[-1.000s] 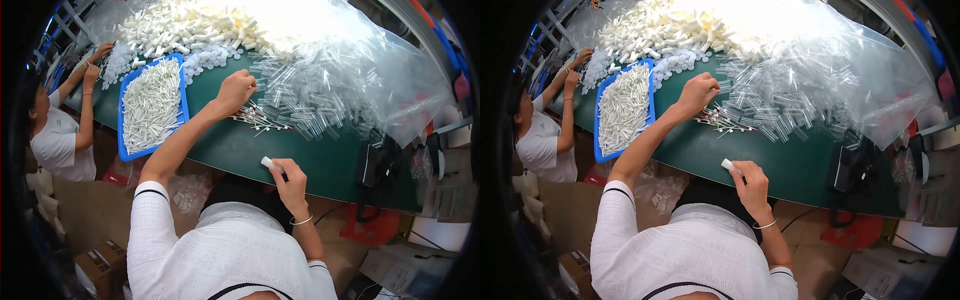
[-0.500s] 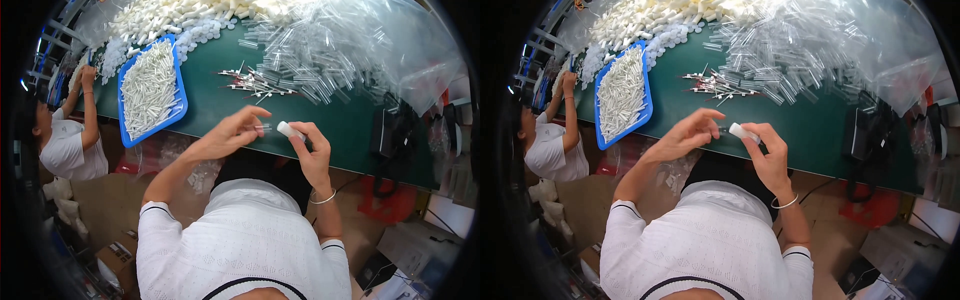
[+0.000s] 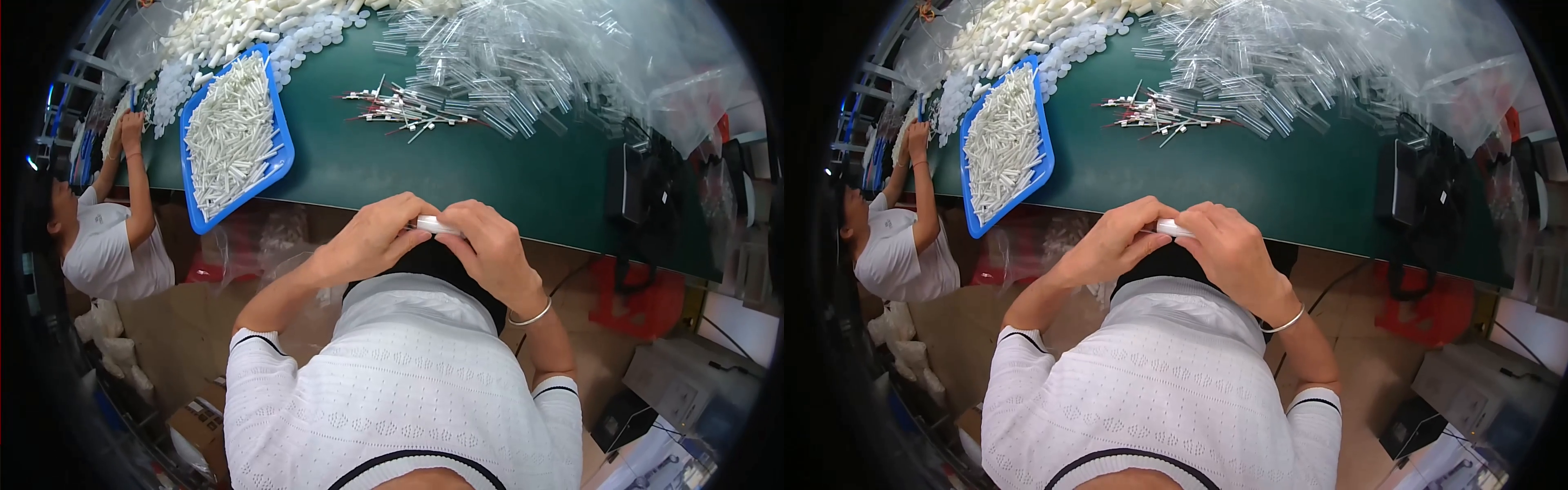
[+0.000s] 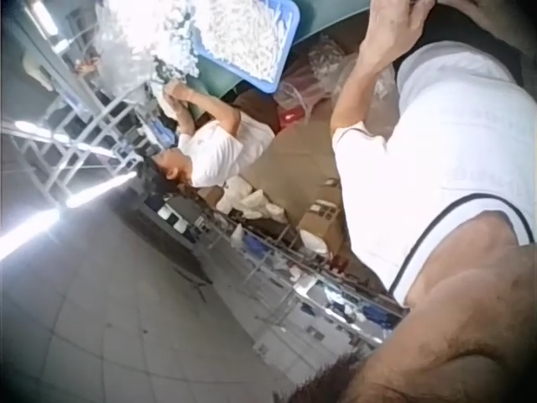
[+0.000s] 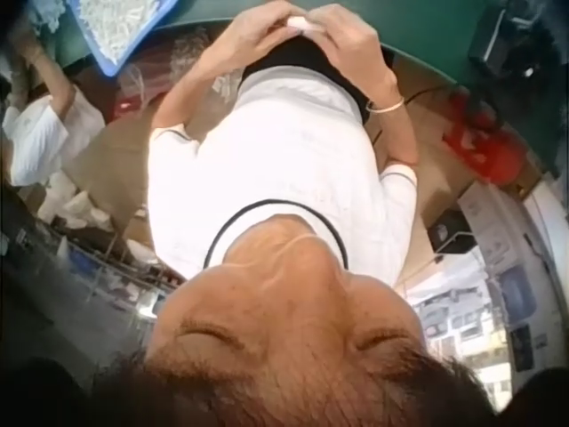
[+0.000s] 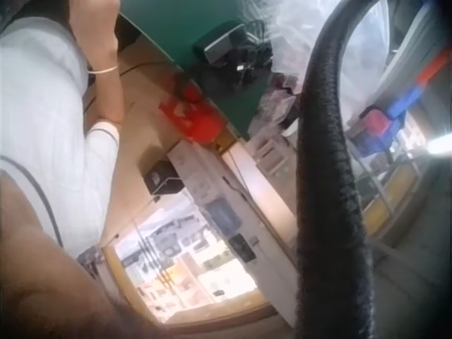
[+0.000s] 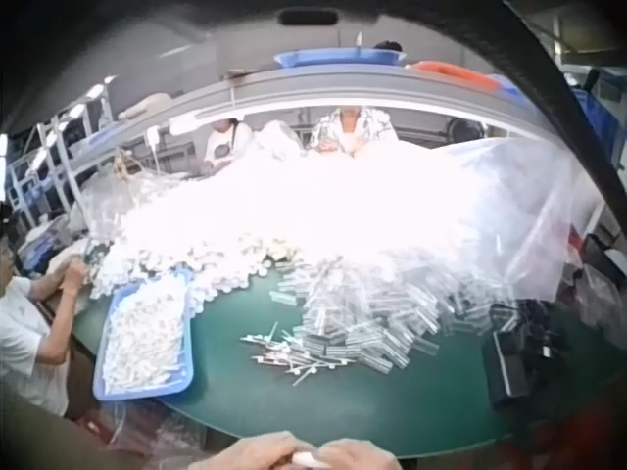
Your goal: The person assembles small plastic tubes and white components by hand on a factory work table.
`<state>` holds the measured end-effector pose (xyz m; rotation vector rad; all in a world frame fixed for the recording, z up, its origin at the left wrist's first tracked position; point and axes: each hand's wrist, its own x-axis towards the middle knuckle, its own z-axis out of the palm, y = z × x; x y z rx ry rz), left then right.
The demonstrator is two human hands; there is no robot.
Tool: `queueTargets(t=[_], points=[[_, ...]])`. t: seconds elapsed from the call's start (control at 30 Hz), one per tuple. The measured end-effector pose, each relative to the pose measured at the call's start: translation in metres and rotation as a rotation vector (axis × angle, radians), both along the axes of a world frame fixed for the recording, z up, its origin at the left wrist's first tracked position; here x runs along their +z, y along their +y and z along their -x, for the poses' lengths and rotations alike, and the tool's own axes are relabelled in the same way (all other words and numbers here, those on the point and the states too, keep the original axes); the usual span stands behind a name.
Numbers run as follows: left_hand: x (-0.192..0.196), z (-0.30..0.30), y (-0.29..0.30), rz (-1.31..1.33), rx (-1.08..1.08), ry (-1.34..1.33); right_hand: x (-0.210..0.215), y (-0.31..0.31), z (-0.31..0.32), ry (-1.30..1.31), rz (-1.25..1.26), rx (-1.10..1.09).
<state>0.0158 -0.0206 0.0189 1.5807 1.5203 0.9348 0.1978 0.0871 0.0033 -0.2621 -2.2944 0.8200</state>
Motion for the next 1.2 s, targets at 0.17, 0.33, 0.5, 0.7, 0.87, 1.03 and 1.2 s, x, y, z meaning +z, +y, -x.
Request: queueTargets(t=[0.17,0.33,0.5,0.7,0.87,1.03,1.2], points=[[0.007,0.010,-0.006,0.302,-0.086,-0.240,0.003,0.006,-0.024,-0.201,0.716,0.135],[-0.019,0.001,-0.013,0.281,-0.119,-0.362,-0.005,-0.008,-0.014,-0.142,1.020,0.218],[-0.020,-0.017,-0.020,0.150,-0.095,-0.114,-0.004,-0.011,-0.022,-0.207,1.122,0.186],[-0.042,-0.034,-0.024,0.210,-0.082,-0.059,-0.029,-0.034,-0.042,-0.252,1.057,-0.010],[-0.083,-0.055,0.007,0.441,0.023,-0.789,-0.088,-0.076,-0.062,0.192,1.378,-0.307],[-0.075,-0.098,0.026,0.626,0.316,-0.887,-0.077,-0.081,-0.040,0.381,1.642,-0.216],[-0.086,-0.097,0.030,0.568,0.275,-0.901,-0.068,-0.077,-0.040,0.459,1.818,-0.230]])
